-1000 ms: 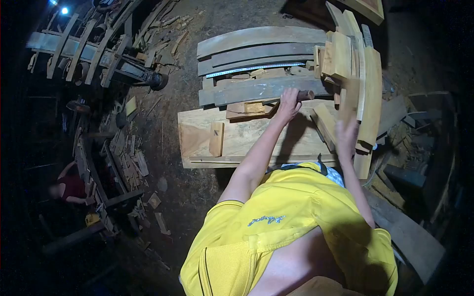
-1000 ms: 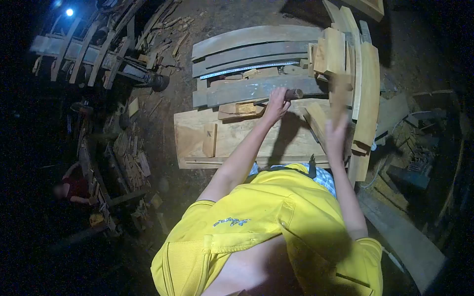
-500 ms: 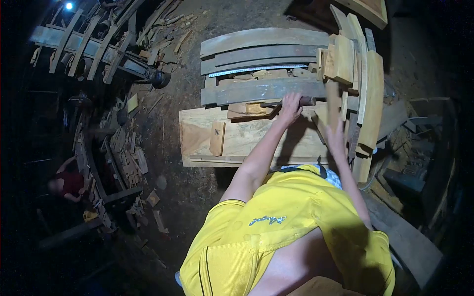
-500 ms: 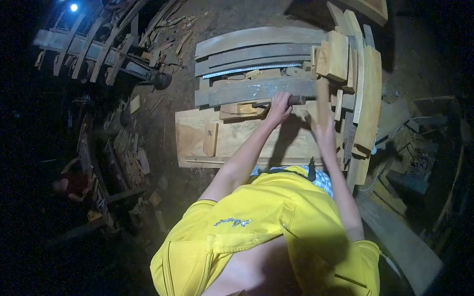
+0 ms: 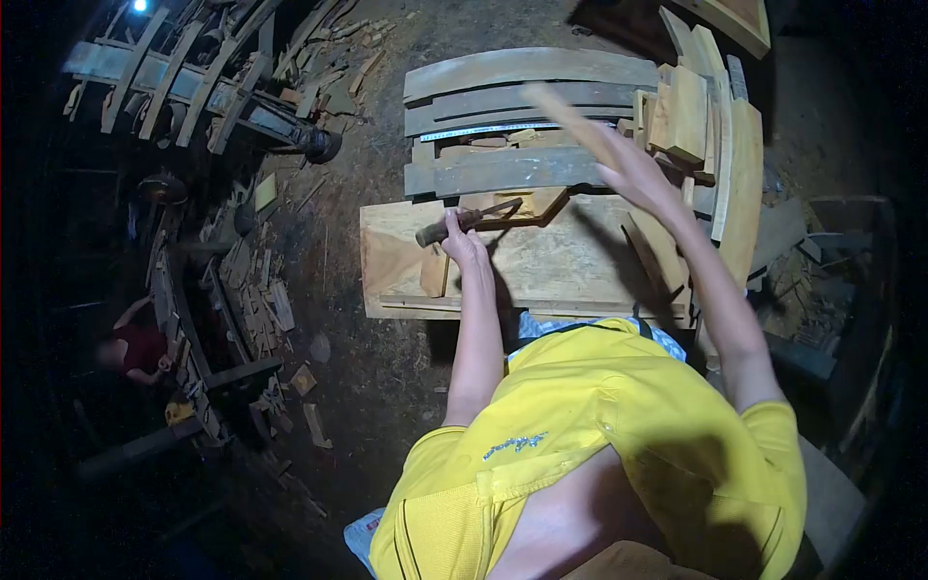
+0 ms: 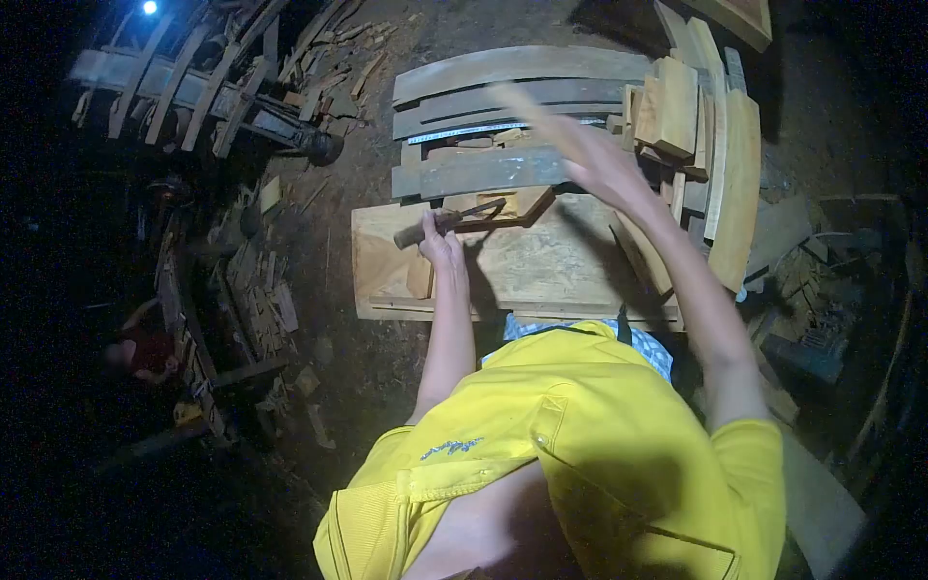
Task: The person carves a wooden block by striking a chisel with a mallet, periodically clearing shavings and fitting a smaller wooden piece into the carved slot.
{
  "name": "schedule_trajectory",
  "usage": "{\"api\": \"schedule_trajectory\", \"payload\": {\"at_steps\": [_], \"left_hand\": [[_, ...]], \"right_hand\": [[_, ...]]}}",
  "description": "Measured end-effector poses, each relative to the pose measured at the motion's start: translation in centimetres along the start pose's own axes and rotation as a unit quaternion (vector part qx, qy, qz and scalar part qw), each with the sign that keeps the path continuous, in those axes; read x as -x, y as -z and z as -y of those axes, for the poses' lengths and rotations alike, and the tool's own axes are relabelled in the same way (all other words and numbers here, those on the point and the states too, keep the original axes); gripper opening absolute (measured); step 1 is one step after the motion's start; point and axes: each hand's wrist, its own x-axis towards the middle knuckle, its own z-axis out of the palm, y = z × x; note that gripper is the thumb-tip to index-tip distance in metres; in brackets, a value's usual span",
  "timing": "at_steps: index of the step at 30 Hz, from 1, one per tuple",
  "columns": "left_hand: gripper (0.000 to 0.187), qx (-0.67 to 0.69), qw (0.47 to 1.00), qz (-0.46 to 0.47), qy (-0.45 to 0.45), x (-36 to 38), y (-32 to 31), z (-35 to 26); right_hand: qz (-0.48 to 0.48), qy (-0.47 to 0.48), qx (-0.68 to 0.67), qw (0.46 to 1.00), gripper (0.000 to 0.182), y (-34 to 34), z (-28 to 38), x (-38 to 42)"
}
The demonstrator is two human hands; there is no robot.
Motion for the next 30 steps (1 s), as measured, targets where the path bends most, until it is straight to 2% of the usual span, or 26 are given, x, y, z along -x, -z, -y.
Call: {"api": "schedule_trajectory", "payload": {"at_steps": [1,2,3,4,5,7,8,9,11,13,14,15,16,17,18,20,21,23,25,26,27,29,30], "left_hand": [[0.015,0.002,1.000,-0.003,-0.002,-0.6,0.9,0.3],[0.016,0.036,0.998,-0.046,0.028,-1.8,2.6,1.2],[0.016,0.070,0.992,-0.089,0.058,-2.8,4.3,1.9],[0.018,0.083,0.995,-0.056,0.030,-3.1,5.8,2.7],[0.018,0.054,0.995,-0.072,0.051,-1.6,4.4,1.8],[0.022,0.107,0.991,-0.067,0.044,-0.7,4.3,1.5],[0.022,0.115,0.991,-0.058,0.026,-1.3,5.6,2.4],[0.025,0.095,0.989,-0.108,0.034,-1.4,5.1,2.3],[0.022,0.097,0.989,-0.108,0.036,-1.2,5.1,2.2],[0.027,0.120,0.988,-0.089,0.038,-0.9,5.1,2.2],[0.034,-0.013,0.999,-0.032,-0.022,-1.6,6.6,3.5],[0.042,-0.147,0.986,0.024,-0.079,-2.5,8.4,4.6],[0.044,-0.028,0.997,-0.067,0.004,-2.6,7.9,4.1],[0.046,0.096,0.979,-0.155,0.087,-2.5,6.6,3.5],[0.046,0.100,0.978,-0.159,0.090,-1.8,5.4,2.9],[0.039,0.089,0.977,-0.175,0.083,-1.1,4.8,2.4],[0.039,0.090,0.977,-0.174,0.082,-0.9,4.7,2.2],[0.020,0.119,0.992,-0.044,0.019,-1.3,6.2,3.3],[0.013,0.156,0.986,-0.044,0.026,-1.4,6.0,3.5],[0.012,0.138,0.989,-0.045,0.028,-1.2,5.8,3.3],[0.011,0.126,0.991,-0.044,0.029,-1.4,5.2,3.3],[0.014,0.029,0.998,-0.052,-0.005,1.4,1.2,0.4],[0.018,-0.196,0.972,-0.010,-0.131,1.0,2.6,1.7]], "right_hand": [[0.021,0.062,0.034,0.997,0.062,-1.0,1.5,-3.1],[0.099,0.104,0.096,0.985,0.062,-0.9,4.7,-6.5],[0.110,0.197,0.158,0.961,0.054,-1.3,8.6,-9.3],[0.130,0.266,0.164,0.941,0.048,-2.2,12.5,-11.7],[0.140,0.329,0.177,0.917,0.039,-4.0,15.7,-13.6],[0.180,0.421,0.180,0.870,0.026,-8.1,21.2,-16.1],[0.238,0.427,0.220,0.844,0.044,-9.3,24.3,-16.0],[0.208,0.489,0.211,0.820,0.039,-13.0,24.7,-16.5],[0.210,0.552,0.191,0.784,0.034,-18.3,24.4,-15.5],[0.277,0.515,0.245,0.773,0.036,-27.6,20.7,-16.8],[0.310,0.516,0.384,0.700,0.030,-29.5,19.9,-16.0],[0.333,0.504,0.513,0.610,0.026,-30.6,19.6,-14.9],[0.358,0.509,0.525,0.581,0.028,-28.6,22.2,-14.1],[0.383,0.513,0.538,0.548,0.032,-25.3,25.0,-13.8],[0.388,0.513,0.539,0.544,0.032,-24.0,25.5,-13.6],[0.283,0.578,0.446,0.622,0.029,-23.3,25.1,-13.3],[0.282,0.579,0.447,0.621,0.029,-23.7,23.6,-13.8],[0.254,0.637,0.327,0.650,0.023,-26.4,18.5,-15.8],[0.360,0.488,0.411,0.681,0.020,-23.5,17.9,-15.1],[0.315,0.595,0.413,0.614,0.029,-21.7,17.8,-15.6],[0.314,0.591,0.419,0.614,0.029,-19.9,17.5,-15.9],[0.232,0.508,0.293,0.776,0.045,-16.3,16.6,-14.6],[0.270,0.415,0.209,0.844,0.049,-12.9,16.3,-13.6]]}}
